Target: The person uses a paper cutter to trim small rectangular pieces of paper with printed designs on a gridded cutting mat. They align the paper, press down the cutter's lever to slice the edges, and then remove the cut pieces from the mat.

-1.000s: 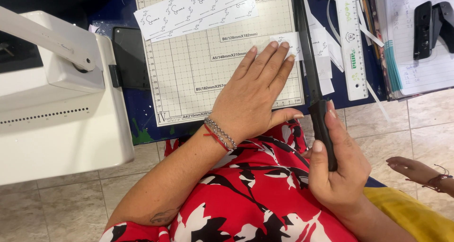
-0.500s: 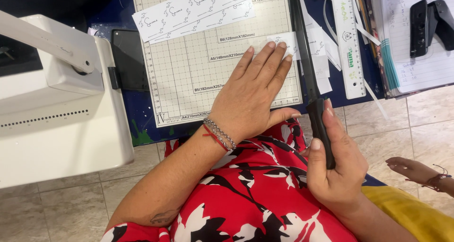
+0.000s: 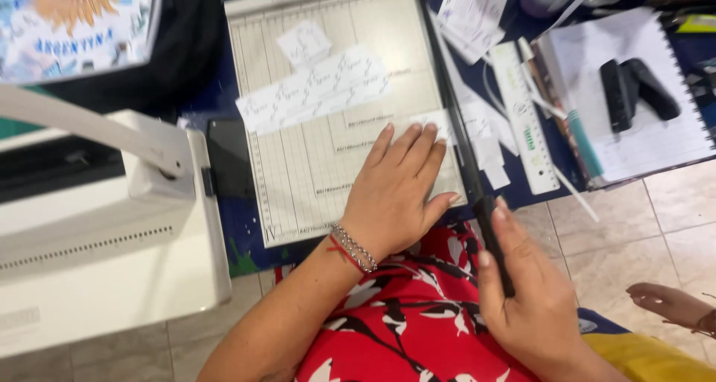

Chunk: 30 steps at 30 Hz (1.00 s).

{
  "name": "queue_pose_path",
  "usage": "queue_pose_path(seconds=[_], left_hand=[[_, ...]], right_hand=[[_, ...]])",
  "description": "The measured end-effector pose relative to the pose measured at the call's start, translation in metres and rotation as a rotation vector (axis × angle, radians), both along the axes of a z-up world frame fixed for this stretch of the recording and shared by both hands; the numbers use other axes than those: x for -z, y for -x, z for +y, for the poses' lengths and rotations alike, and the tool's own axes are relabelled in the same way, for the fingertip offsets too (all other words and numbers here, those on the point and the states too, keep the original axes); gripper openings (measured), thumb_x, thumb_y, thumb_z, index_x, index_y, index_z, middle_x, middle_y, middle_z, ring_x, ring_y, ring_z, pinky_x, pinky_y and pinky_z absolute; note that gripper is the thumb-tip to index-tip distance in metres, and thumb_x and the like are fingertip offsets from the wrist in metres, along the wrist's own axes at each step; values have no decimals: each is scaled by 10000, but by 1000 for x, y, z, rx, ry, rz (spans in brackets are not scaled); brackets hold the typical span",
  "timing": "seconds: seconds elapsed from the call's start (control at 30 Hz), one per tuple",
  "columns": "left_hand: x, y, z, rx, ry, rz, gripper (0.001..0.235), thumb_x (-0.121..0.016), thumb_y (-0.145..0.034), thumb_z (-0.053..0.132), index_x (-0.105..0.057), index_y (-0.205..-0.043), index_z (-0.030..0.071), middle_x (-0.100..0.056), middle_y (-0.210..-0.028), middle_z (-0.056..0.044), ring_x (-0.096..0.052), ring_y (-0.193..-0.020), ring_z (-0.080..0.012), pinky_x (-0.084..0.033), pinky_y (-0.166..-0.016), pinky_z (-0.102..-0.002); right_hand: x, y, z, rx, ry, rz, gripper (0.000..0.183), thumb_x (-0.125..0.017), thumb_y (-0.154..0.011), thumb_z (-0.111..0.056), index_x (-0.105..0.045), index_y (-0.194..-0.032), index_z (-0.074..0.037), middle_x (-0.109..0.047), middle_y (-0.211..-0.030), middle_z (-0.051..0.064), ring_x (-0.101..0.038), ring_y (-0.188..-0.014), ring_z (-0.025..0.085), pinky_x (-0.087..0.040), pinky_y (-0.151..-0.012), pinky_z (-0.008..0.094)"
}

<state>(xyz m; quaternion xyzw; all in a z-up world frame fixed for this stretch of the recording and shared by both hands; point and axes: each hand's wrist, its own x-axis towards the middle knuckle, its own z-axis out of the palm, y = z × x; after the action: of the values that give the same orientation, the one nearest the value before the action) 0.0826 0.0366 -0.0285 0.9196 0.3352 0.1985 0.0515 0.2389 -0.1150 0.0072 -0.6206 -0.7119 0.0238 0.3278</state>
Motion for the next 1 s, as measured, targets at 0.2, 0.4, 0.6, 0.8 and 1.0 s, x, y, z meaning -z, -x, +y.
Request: queue_pose_path(seconds=[0.2, 0.4, 0.6, 0.8, 1.0], left_hand=[[0, -4, 2, 5, -55, -30, 638, -479, -1002, 467, -551, -1437, 6, -573, -1459, -168, -511, -1371, -327, -293, -1217, -549], [-3, -3, 3, 30, 22, -60, 565, -456, -1029, 392, -555, -1422, -2, -537, -1476, -184, -437, -1434, -367, -236, -1244, -587], [0, -5, 4, 42, 37, -20, 596, -408, -1047, 408, -526, -1455, -9, -482, -1566, -173, -403, -1483, -351, -221, -1257, -561], [1, -5, 4, 42, 18, -22, 589, -427, -1047, 404, -536, -1445, -16, -494, -1556, -170, -421, -1469, -350, -227, -1252, -575], [-3, -1, 2, 49, 6, -60, 566, -476, -1034, 376, -541, -1445, -7, -500, -1558, -168, -418, -1485, -340, -216, -1252, -592]], right_hand=[[-4, -1, -1, 33, 79, -119, 654, -677, -909, -212, -466, -1472, 46, -577, -1495, 246, -656, -1288, 328, -576, -946, 405], [8, -1, 2, 72, 144, -190, 639, -618, -934, -221, -454, -1482, 63, -598, -1464, 237, -656, -1263, 332, -616, -805, 454], [11, -1, 4, 89, 149, -178, 599, -583, -935, -149, -456, -1487, 46, -597, -1465, 225, -645, -1281, 313, -600, -851, 443], [36, -3, -1, 93, 172, -109, 604, -558, -937, -103, -431, -1506, 55, -594, -1450, 247, -619, -1307, 346, -567, -931, 454], [15, -17, 4, 124, 527, 197, 619, -525, -964, -353, -467, -1518, -82, -569, -1489, 167, -594, -1303, 353, -440, -1080, 448]])
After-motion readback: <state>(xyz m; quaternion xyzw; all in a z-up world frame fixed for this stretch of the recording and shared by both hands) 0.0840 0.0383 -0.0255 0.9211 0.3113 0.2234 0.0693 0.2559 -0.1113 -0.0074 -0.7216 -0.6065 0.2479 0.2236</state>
